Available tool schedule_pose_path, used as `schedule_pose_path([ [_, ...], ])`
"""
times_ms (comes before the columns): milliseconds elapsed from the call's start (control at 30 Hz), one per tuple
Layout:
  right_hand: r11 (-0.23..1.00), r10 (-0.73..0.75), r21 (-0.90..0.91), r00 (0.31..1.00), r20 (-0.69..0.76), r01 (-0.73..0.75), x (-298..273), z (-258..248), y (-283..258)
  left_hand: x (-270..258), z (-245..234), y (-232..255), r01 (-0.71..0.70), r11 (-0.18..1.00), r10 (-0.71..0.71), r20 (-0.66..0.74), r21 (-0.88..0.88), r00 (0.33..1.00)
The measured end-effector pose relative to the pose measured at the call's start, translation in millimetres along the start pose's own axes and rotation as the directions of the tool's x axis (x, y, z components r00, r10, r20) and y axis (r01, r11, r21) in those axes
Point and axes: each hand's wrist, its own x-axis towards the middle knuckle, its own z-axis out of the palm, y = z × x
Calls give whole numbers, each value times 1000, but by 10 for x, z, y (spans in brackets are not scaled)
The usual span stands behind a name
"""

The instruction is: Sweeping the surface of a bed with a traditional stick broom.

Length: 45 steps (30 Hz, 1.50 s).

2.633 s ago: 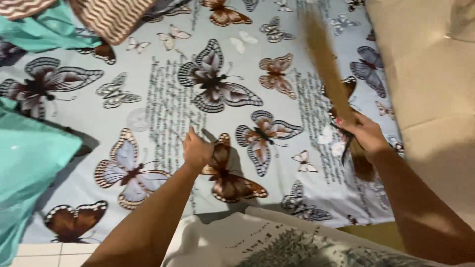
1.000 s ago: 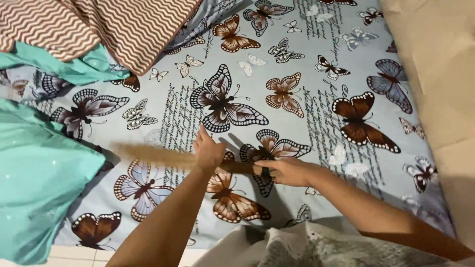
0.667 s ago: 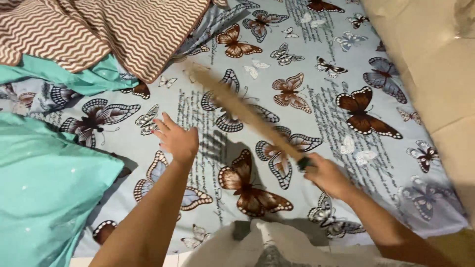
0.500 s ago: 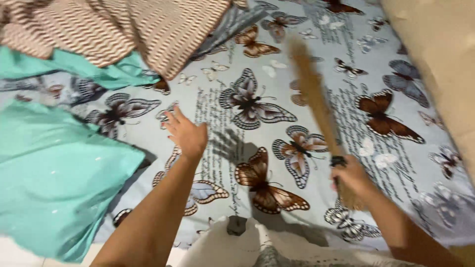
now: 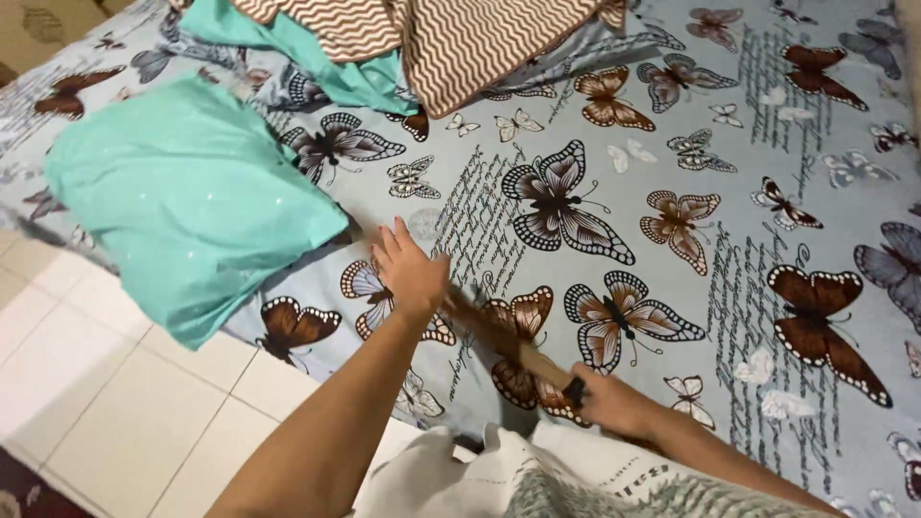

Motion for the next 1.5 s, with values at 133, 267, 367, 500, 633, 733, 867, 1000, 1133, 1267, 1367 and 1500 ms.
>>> schedule_pose_path([
  [133,986,-155,-65,988,-24,153,-125,-106,102,-393,113,-25,49,999,-49,-9,22,999],
  [267,999,48,36,945,-324,-38,-546,-365,159,-572,151,-68,56,997,-57,23,43,998],
  [367,987,134,143,843,-522,-68,-666,-658,493,-404,117,12,25,998,-27,26,57,999],
  [500,904,300,427,699,-650,9,-417,-826,1211,-119,80,136,-60,998,60,7,28,998],
  [633,824,478,565,585,-655,-40,-367,-788,489,140,133,155,-102,994,102,23,32,995],
  [733,554,605,813,583,-542,181,-124,-579,307,306,66,38,-147,989,146,38,34,989],
  [867,704,462,707,712,-529,69,200,-223,89,465,-76,-87,-125,992,122,88,32,989],
  [1000,862,221,506,926,-308,-37,551,177,168,466,-62,-401,-63,996,55,136,56,989],
  [1133,960,152,261,969,-192,-99,161,248,-545,379,-132,-580,-38,997,30,106,72,994],
  [1267,960,37,-276,999,-18,-40,-71,82,-690,226,-228,-581,24,997,-29,79,68,996],
  [1367,901,57,-432,997,51,-30,-226,-122,-609,97,-158,-577,63,997,-66,65,53,996],
  [1500,870,-224,-481,956,-188,110,-111,-365,427,-174,-32,-341,67,998,-68,58,17,996],
])
